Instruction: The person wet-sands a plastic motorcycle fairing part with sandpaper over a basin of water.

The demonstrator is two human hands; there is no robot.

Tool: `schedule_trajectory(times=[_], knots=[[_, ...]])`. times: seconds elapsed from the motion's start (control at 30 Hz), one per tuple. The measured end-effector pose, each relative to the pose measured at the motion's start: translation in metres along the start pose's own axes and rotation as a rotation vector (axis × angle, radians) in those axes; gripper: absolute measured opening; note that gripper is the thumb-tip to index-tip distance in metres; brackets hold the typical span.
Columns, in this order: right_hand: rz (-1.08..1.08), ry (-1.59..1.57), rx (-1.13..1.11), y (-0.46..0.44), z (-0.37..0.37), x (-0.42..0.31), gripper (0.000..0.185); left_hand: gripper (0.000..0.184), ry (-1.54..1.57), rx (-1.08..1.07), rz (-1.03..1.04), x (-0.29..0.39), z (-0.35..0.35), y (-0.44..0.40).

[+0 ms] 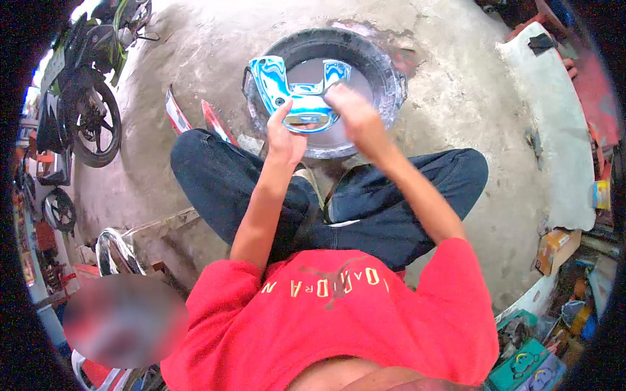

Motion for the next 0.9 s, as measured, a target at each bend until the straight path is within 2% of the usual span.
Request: schedule_trajectory(times=[0.03, 0.13, 0.2, 0.27, 0.33, 0.37, 0.47, 0.5, 0.53, 0.6, 0.7, 0.83, 0.9], knots=[[-0.1, -0.057, 0.016, 0.004, 0.004, -0.021, 0.036, 0.03, 0.024, -0.02, 0.011, 0.001, 0.001, 0.0], [-0.098, -0.062, -0.038, -0.005, -0.005, -0.011, 0.039, 0.031, 0.007, -0.026, 0.013, 0.002, 0.0, 0.001], [0.077, -0.014, 0.044, -0.017, -0.009, 0.033, 0.041, 0.032, -0.017, -0.019, -0.001, 0.004, -0.001, 0.006], [0.089, 0.111, 0.039, -0.01, -0.002, 0.034, 0.038, 0.034, -0.017, 0.002, -0.011, 0.002, -0.001, 0.01], [-0.025, -0.005, 0.008, -0.003, -0.005, -0.008, 0.038, 0.034, -0.013, 0.034, 0.004, 0.005, 0.004, 0.005], [-0.094, -0.011, 0.012, 0.002, 0.003, -0.023, 0.037, 0.035, -0.001, -0.045, -0.002, 0.004, -0.003, 0.001], [-0.035, 0.007, 0.016, -0.01, -0.008, 0.002, 0.038, 0.035, 0.002, -0.036, -0.008, 0.005, -0.001, 0.004], [0.049, 0.002, 0.048, -0.017, -0.012, 0.022, 0.038, 0.034, -0.006, -0.075, -0.008, 0.006, 0.001, 0.004], [0.088, 0.098, 0.065, -0.018, -0.012, 0.035, 0.04, 0.034, -0.014, -0.053, -0.007, 0.007, 0.001, 0.005], [0.077, 0.045, 0.021, -0.007, 0.001, 0.028, 0.042, 0.034, -0.027, -0.008, -0.004, 0.008, 0.003, 0.007], [-0.11, -0.059, -0.037, 0.002, -0.004, -0.023, 0.039, 0.037, -0.031, -0.022, -0.004, 0.011, -0.009, 0.003], [0.068, 0.046, 0.026, -0.014, -0.017, 0.04, 0.04, 0.039, -0.068, -0.017, -0.067, 0.022, 0.003, 0.012], [-0.007, -0.03, 0.008, -0.004, -0.01, 0.026, 0.042, 0.04, -0.083, 0.014, -0.08, 0.024, -0.012, 0.003]])
Point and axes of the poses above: each hand's wrist, its own y-axis away from the middle knuckle, its own z-axis out of the palm, x = y × z, the point moved 6 cm from there along -y, towards the middle knuckle, and after that the axes turned 14 degrees about -x, right-handed, at the moved point
